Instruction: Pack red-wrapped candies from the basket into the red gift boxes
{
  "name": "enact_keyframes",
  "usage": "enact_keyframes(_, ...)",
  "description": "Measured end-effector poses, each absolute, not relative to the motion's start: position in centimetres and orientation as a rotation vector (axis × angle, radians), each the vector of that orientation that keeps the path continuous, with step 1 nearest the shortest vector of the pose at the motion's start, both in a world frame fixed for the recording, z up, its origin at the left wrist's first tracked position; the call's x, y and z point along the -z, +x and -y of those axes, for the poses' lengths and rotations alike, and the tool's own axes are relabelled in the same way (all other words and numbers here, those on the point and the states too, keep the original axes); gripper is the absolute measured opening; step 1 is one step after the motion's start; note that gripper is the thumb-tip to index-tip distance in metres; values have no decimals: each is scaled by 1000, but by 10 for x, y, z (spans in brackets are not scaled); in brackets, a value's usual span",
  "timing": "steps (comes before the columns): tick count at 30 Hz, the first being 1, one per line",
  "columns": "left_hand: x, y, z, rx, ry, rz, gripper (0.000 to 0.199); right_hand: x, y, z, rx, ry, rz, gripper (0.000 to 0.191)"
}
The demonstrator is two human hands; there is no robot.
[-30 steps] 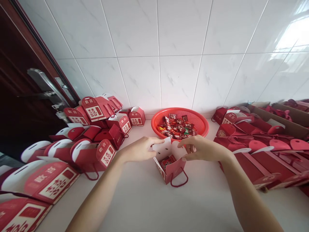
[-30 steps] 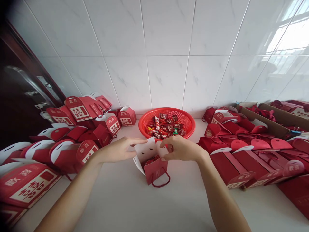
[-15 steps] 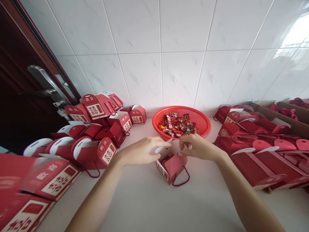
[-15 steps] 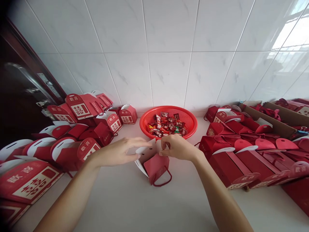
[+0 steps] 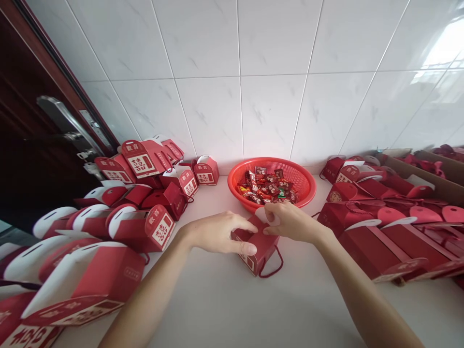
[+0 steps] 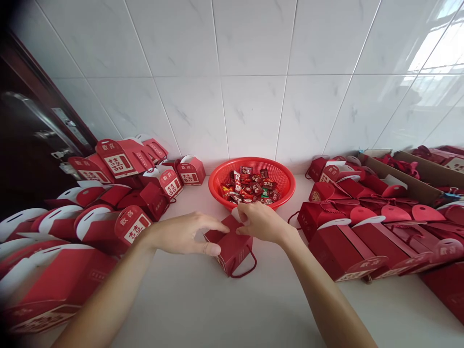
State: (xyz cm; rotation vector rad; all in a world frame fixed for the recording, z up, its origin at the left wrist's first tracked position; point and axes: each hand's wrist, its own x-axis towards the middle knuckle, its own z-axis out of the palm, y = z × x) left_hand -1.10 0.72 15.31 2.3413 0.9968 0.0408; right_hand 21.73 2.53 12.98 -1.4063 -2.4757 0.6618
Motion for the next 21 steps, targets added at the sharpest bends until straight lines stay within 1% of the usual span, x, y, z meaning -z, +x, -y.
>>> enact_keyframes(2, -152, -13, -10, -21, 2338, -971, 49, -127, 215, -25, -651, -1385, 2486, 34)
enact_keyframes(6, -149, -13, -15, 3, 2353, -948, 31, -122, 213, -25, -651, -1305, 2514, 36)
enact_keyframes(8, -148, -12, -17, -14, 2343, -961, 26, -120, 213, -24, -650, -1280, 2497, 35)
enact_keyframes(12, -146, -9, -19, -69, 2319, -1003, 24, -111, 216, -21, -659, -1232, 2440, 31)
enact_keyframes(21, -143, -7, -20, -74, 2306, -993, 20, -89, 223, -14, -718, -1176, 2256, 17)
